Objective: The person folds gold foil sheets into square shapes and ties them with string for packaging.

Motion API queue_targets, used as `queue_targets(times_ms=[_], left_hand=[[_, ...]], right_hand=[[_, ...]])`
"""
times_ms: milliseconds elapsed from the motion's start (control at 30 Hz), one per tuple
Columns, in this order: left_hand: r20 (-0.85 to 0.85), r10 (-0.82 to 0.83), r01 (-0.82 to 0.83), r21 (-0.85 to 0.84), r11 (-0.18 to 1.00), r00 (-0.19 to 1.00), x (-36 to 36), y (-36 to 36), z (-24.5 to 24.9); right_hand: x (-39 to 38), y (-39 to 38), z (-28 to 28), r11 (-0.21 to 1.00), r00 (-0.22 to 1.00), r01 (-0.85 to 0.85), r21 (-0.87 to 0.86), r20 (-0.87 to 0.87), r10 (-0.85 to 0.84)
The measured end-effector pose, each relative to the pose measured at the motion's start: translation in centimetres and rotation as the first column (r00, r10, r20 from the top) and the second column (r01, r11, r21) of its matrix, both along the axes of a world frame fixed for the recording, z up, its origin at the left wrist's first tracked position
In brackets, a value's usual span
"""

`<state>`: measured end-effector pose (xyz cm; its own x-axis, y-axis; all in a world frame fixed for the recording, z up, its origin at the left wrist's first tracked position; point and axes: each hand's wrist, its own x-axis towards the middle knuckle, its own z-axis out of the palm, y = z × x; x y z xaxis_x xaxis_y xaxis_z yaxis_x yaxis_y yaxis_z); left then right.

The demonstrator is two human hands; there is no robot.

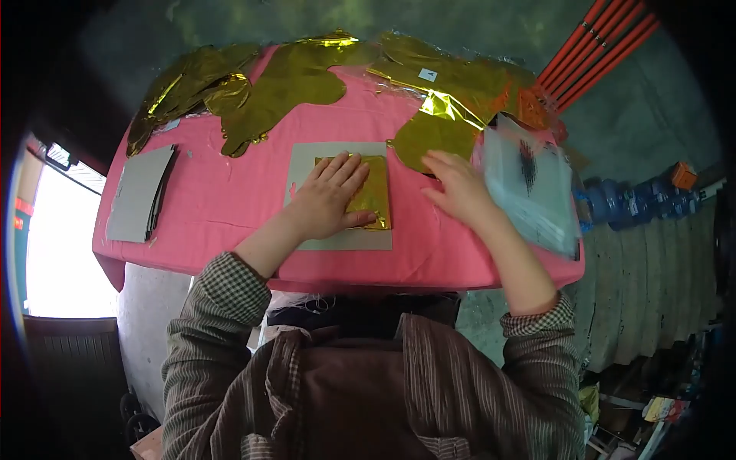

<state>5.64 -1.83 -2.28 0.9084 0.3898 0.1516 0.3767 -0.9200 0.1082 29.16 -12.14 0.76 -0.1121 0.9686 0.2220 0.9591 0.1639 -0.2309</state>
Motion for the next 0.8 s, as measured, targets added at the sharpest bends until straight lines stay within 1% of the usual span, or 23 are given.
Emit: queue_targets(times_ms=[67, 100, 167, 200, 267, 300, 367, 400, 467, 500, 600, 667, 800], left_hand=[[0.006, 0.002, -0.002, 0.002, 1.000, 1.000, -0.1, 0.0, -0.2], [0.014, 0.002, -0.003, 0.006, 1.000, 1.000, -0.1, 0.0, -0.2], [0.013, -0.001, 0.000, 0.007, 1.000, 1.000, 0.0, 0.1, -0.3], [0.012, -0.009, 0.009, 0.009, 1.000, 1.000, -0.1, 0.1, -0.4], [0.011, -0.005, 0.004, 0.010, 1.000, 1.000, -0.1, 0.1, -0.3], [0.014, -0.006, 0.006, 0.009, 1.000, 1.000, 0.0, 0.1, -0.3], [0.020, -0.005, 0.004, 0.031, 1.000, 1.000, 0.0, 0.1, -0.6], [0.027, -0.003, 0.002, 0.050, 0.999, 1.000, -0.1, 0.1, -0.6], [0.038, -0.005, 0.003, 0.051, 0.999, 0.999, -0.1, 0.2, -0.6], [0.048, -0.013, 0.010, 0.047, 0.999, 0.999, -0.1, 0.2, -0.6], [0.058, -0.019, 0.016, 0.050, 0.999, 0.998, -0.1, 0.2, -0.7], [0.051, -0.015, 0.013, 0.031, 0.999, 0.999, -0.1, 0.1, -0.5], [0.058, -0.018, 0.017, 0.013, 1.000, 0.998, -0.1, 0.1, -0.3]], right_hand=[[0.3, 0.1, 0.9, 0.957, 0.982, 0.187, -0.223, 0.074, -0.174], [0.5, 0.3, 0.7, 0.957, 0.982, 0.185, -0.223, 0.073, -0.173], [0.7, 1.0, 0.1, 0.962, 0.979, 0.165, -0.217, 0.158, -0.132], [0.7, 1.4, 0.1, 0.963, 0.980, 0.158, -0.216, 0.154, -0.126], [0.8, 2.1, 0.2, 0.959, 0.966, 0.152, -0.238, 0.241, -0.093], [0.8, 2.3, -0.1, 0.960, 0.967, 0.149, -0.236, 0.240, -0.091], [0.8, 2.7, -1.1, 0.992, 0.893, 0.108, -0.071, 0.445, -0.065], [0.8, 2.7, -1.1, 0.992, 0.893, 0.105, -0.068, 0.446, -0.064], [0.7, 2.8, -1.2, 0.996, 0.885, 0.085, 0.004, 0.459, -0.077], [0.7, 2.9, -1.2, 0.997, 0.886, 0.080, 0.004, 0.459, -0.073], [1.0, 3.0, -1.2, 0.997, 0.909, 0.080, 0.021, 0.409, -0.082], [1.0, 3.1, -0.9, 0.990, 0.925, 0.084, 0.110, 0.361, -0.119], [0.2, 3.5, -0.5, 0.986, 0.935, 0.052, 0.161, 0.338, -0.105]])
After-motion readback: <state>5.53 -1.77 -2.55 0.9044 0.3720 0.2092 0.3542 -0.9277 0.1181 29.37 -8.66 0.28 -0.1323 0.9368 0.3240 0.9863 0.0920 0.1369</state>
